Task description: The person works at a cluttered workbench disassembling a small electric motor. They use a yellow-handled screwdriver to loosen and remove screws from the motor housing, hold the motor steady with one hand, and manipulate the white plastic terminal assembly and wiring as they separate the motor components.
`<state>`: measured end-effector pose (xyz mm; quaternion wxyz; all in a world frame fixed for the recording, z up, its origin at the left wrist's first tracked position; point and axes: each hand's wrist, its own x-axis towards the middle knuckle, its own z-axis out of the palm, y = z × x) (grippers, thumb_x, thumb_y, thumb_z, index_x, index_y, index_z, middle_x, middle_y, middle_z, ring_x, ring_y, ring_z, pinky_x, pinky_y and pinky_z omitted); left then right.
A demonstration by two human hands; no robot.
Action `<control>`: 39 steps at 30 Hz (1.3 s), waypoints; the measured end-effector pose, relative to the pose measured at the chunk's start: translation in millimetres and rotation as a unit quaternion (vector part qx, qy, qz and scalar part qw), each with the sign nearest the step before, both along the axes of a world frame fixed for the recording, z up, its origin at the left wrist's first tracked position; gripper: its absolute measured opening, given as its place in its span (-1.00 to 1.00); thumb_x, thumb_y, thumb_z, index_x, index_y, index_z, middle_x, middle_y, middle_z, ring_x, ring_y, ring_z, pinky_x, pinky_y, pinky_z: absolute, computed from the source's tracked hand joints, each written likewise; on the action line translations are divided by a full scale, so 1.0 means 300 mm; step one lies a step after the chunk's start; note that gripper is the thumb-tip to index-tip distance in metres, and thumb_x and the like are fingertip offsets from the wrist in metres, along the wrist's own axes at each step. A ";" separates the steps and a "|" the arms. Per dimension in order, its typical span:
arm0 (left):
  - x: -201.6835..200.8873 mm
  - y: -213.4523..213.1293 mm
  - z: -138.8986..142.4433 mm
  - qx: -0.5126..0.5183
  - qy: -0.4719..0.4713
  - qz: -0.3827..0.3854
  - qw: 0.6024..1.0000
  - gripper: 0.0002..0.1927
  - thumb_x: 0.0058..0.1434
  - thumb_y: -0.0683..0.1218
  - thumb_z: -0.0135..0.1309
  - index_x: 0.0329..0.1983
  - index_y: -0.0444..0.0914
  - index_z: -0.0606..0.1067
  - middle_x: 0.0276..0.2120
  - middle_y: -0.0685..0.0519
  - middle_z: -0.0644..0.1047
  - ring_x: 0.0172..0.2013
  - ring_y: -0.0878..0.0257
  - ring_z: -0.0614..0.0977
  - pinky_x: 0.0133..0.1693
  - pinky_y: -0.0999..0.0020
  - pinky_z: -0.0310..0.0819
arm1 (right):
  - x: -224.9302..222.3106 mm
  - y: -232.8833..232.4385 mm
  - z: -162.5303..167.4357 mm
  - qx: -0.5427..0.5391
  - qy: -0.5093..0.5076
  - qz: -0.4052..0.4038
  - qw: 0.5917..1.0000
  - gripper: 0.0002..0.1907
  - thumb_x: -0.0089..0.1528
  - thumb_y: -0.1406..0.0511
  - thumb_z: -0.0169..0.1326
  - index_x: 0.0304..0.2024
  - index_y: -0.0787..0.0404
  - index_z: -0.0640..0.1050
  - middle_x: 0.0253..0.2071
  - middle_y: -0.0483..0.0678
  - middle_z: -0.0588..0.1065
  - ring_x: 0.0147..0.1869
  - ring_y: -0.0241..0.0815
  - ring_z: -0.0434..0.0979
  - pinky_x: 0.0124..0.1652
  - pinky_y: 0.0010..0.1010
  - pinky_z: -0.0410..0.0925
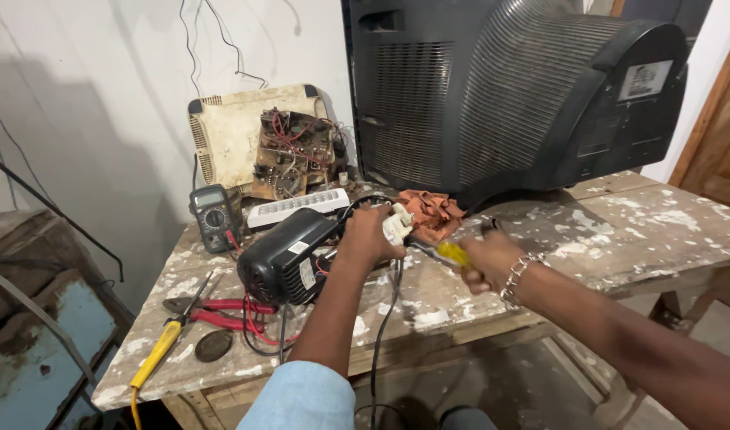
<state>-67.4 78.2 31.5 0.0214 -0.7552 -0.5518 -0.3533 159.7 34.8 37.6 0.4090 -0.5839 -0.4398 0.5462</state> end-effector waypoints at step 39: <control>-0.008 0.019 0.018 -0.008 -0.010 -0.005 1.000 -0.23 -0.39 0.06 0.48 -0.01 -0.20 0.58 -0.19 -0.18 0.62 -0.11 -0.10 0.66 0.01 0.10 0.58 | -0.118 -0.149 0.021 0.507 -0.784 0.090 0.347 -0.67 0.06 0.42 0.09 -0.19 0.59 0.54 -0.33 0.34 0.52 -0.39 0.01 0.60 -0.53 -0.26 0.46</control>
